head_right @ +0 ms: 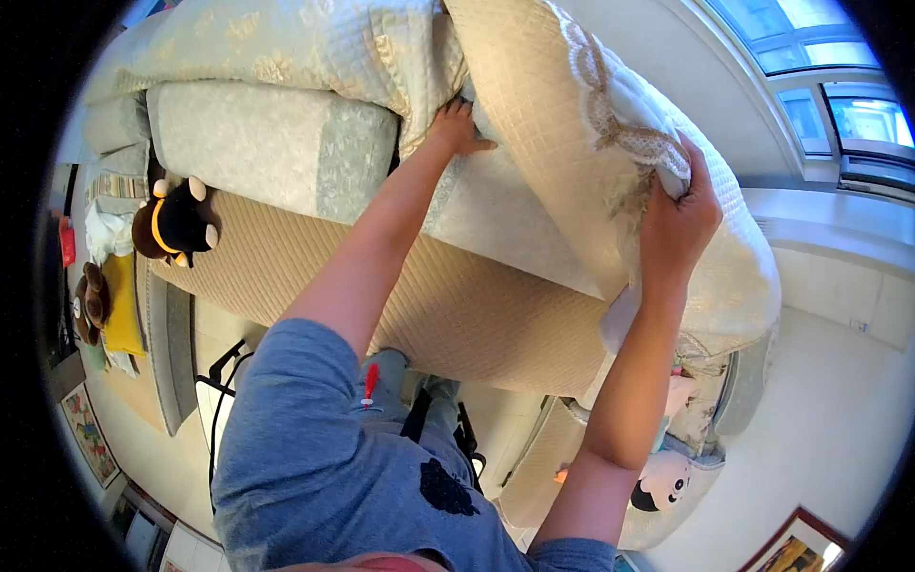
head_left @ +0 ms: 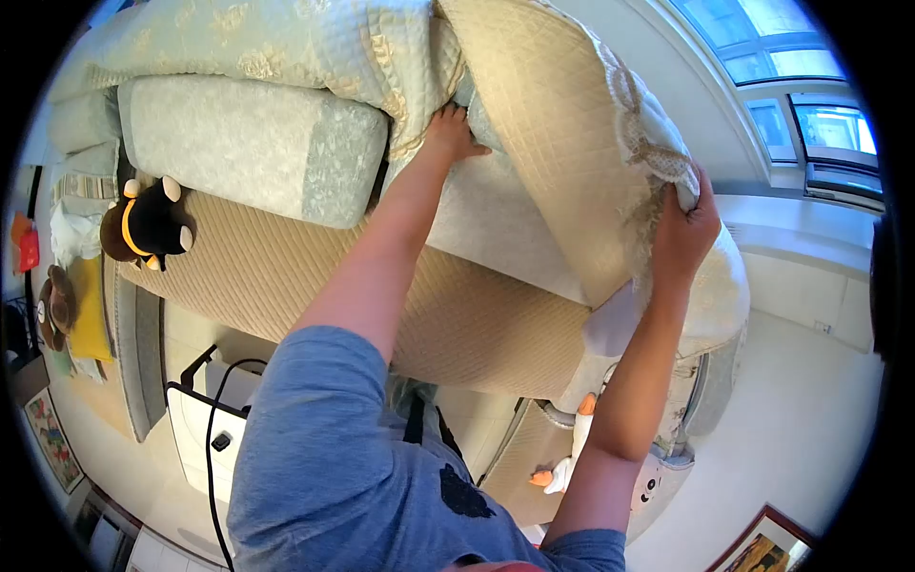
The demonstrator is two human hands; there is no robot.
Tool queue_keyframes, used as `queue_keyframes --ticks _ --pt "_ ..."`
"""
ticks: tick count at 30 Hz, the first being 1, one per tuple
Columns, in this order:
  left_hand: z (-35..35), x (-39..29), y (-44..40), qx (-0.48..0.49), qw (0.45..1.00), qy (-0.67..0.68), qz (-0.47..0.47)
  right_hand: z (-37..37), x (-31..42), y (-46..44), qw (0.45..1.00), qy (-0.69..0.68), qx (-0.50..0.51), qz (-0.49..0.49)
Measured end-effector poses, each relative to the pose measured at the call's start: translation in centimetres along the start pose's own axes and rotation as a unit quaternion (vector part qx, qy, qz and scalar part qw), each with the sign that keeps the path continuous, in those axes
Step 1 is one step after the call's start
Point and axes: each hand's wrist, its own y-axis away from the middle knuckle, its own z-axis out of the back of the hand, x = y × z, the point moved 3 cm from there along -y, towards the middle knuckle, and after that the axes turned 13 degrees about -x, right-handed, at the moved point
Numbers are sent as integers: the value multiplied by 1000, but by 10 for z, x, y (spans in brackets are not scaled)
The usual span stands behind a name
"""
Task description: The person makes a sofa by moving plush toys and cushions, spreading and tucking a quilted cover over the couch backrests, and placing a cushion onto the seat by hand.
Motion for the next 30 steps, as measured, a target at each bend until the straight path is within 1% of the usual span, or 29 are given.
queue_keyframes --ticks 3,5,8,10,12,14,16,17,19,21,23,24,26,30 --pt "6 -2 2 18 1000 0 7 -1 -2 3 1000 -7 5 6" --pt "4 -3 7 29 999 -3 15 -1 -5 3 1000 -3 -15 24" --pt "4 -3 19 11 1000 13 19 -2 -5 2 1000 -4 -5 -6" --pt "2 -2 30 -65 998 22 3 -2 -3 3 1000 -5 -5 -12" --pt "0 -2 41 -78 997 23 -15 -1 -1 1 1000 -7 -8 -15" --pt "0 -3 57 -89 995 24 -34 -1 1 -2 1000 9 -5 8" --pt "4 -5 76 -124 991 24 -49 -1 4 -6 1000 12 -4 1" --pt "4 -5 87 -124 991 21 -49 0 5 -8 1000 17 -1 -4" --pt "9 -7 111 -177 982 28 -66 2 6 -13 1000 16 6 2" --pt "12 -6 136 -174 981 41 -72 1 11 -16 1000 16 13 9" --pt "13 -4 163 -225 965 92 -94 2 18 -20 999 26 2 34" --pt "13 -4 174 -221 966 92 -99 3 18 -23 999 28 1 30" --pt "14 -4 196 -217 965 105 -104 3 15 -29 995 80 22 61" --pt "13 -4 227 -216 962 125 -110 1 17 -35 996 52 25 74"
